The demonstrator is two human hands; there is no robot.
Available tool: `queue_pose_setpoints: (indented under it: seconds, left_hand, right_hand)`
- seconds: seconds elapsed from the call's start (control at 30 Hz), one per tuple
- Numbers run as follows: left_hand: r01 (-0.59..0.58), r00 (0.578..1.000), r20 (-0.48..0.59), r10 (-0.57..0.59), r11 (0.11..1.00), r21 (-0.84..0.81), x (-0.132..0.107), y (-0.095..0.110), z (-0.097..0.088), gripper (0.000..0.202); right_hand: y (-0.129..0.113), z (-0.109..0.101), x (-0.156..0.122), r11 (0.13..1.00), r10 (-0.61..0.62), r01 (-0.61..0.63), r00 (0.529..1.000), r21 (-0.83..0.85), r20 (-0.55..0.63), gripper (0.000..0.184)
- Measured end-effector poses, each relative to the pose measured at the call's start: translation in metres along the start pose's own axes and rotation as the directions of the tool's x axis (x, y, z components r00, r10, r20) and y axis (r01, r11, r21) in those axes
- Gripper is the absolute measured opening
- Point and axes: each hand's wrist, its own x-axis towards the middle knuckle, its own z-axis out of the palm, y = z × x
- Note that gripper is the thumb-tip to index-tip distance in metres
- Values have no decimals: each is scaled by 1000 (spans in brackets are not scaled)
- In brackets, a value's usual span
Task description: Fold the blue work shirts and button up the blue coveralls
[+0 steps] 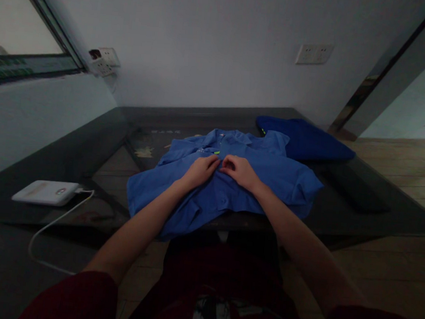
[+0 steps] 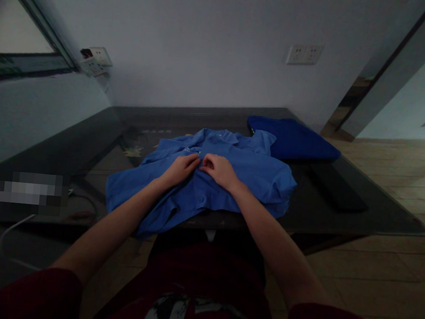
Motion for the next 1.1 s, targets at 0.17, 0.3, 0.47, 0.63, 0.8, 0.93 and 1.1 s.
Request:
queue_pose_setpoints:
  seconds: [0.17,0.3,0.47,0.63,0.8,0.93,1.1]
  left_hand:
    - [-53,995,86,47,996,70,-1,-2,-2,23]
    - [-91,989,126,72,984,154,-2,-3,-2,24]
    - [-95,992,101,76,974,206,-2,-4,-5,27]
    - [-127,991,52,121,985,116,-2,-6,-3,25]
    - [-156,982,112,155,988,4,1,-10,0,29]
    - [-133,974,178,138,990,-39,1,-10,-1,31]
    - [-143,973,172,152,988,-62,1,-10,-1,32]
  right_hand:
    - [1,-3,-2,990,-131,130,991,-53,-18,43]
    - [8,-2,0,970,-197,203,979,-136,54,41]
    - [16,-1,1,954,-139,154,987,-256,78,17]
    - [13,-3,-1,949,-59,81,995,-303,80,15]
    - [9,-3,-1,950,-13,43,995,-309,97,11]
    - [6,-4,-1,946,10,17,997,-325,81,8]
    - [1,-3,-1,944,35,-6,996,-331,84,6]
